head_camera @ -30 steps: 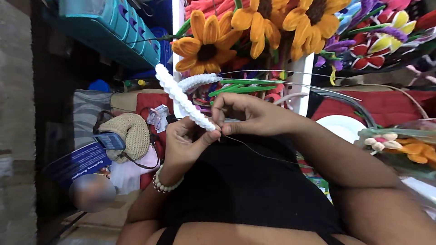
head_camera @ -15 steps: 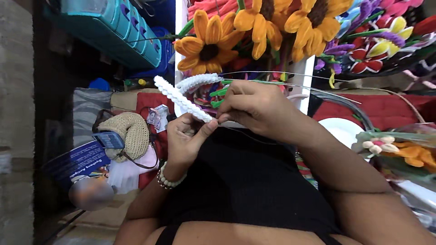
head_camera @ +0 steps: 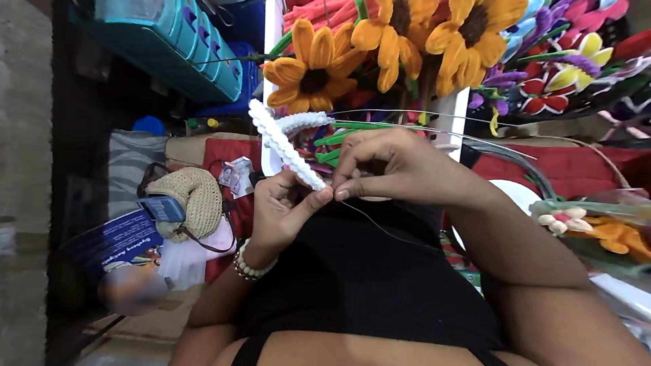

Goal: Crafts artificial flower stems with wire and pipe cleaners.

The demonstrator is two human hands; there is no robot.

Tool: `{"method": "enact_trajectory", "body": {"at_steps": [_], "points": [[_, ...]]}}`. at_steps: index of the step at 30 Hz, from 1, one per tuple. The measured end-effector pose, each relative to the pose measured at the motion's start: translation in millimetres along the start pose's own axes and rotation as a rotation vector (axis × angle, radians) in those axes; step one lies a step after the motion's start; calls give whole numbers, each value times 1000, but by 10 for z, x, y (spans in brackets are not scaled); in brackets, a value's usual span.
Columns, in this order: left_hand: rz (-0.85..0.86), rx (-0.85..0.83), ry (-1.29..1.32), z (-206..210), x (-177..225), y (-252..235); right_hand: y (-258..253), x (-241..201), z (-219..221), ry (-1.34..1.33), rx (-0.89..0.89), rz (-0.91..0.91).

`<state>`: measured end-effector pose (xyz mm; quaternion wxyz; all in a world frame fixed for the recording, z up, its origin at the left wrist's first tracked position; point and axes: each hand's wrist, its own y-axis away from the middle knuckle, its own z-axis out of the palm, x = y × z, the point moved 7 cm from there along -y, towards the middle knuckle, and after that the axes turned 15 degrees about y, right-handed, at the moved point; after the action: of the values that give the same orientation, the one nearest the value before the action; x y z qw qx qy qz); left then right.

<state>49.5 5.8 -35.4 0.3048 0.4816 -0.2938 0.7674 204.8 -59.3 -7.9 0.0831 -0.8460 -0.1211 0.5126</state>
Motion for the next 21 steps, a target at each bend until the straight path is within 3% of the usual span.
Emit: {"method": "enact_trajectory", "body": {"at_steps": [5,9,13,21], "points": [[36,-28,-4,19,19,-36,22,105,122,-291,-129,77],[68,38,-56,11,65,-77,15,12,-9,-74,68,88],[149,1,-202,134,144,-120,-8,-182,-240,72,285,143],[527,-52,-335,634,730,-635,-365,-782,-714,312,611,-46]]}}
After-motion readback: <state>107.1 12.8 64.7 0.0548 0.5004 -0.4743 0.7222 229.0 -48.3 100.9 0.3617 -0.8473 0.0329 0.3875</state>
